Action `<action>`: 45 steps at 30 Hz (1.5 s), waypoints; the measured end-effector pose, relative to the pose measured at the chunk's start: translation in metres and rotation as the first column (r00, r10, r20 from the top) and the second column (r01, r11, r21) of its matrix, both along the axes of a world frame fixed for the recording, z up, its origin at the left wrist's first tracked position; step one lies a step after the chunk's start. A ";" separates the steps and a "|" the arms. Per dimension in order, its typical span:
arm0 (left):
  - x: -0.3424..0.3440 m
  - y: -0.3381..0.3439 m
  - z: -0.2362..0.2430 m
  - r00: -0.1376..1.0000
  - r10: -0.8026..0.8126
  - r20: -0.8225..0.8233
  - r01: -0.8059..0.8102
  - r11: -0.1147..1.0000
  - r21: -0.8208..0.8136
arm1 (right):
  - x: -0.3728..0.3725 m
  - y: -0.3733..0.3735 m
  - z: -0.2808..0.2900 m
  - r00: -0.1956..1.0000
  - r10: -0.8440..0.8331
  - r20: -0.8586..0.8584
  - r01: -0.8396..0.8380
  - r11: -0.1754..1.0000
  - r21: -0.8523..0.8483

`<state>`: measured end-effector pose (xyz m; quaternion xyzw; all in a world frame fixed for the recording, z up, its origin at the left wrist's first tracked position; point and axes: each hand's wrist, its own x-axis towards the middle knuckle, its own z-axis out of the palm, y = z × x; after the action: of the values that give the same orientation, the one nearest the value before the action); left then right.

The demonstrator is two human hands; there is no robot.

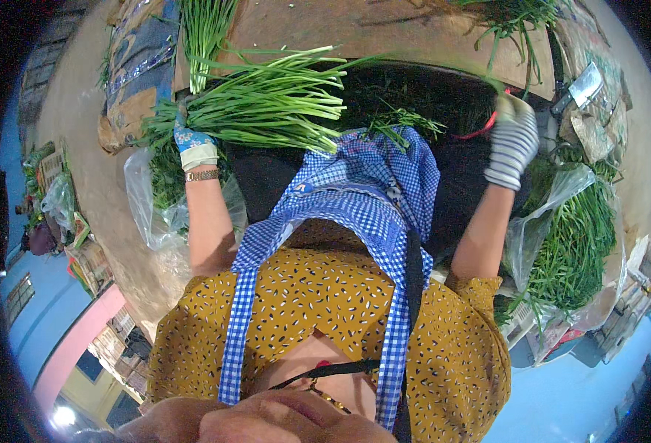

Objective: The person gathers green onions from a pile, aligns them into a neat bunch, and secures them with a rubber band. The person repeats this process, placing the finished bundles into a nearby container.

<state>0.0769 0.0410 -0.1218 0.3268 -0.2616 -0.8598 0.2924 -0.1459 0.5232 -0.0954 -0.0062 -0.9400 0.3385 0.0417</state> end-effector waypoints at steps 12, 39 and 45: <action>-0.003 0.003 0.009 0.998 0.002 0.062 -0.004 1.000 0.031 | 0.085 -0.189 0.037 0.771 0.632 -0.078 -0.637 0.767 -0.078; 0.044 -0.027 -0.020 0.994 0.083 -0.067 -0.088 0.993 -0.081 | 0.069 -0.188 0.042 0.657 0.753 -0.022 -0.738 0.637 -0.222; 0.029 -0.019 -0.013 0.995 0.072 -0.067 -0.078 0.991 -0.106 | 0.087 -0.222 -0.007 0.555 0.771 0.313 -0.535 0.619 -0.575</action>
<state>0.1060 0.0215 -0.1350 0.2927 -0.2858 -0.8427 0.3499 -0.0592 0.3015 -0.1029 0.2505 -0.7465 0.5036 -0.3556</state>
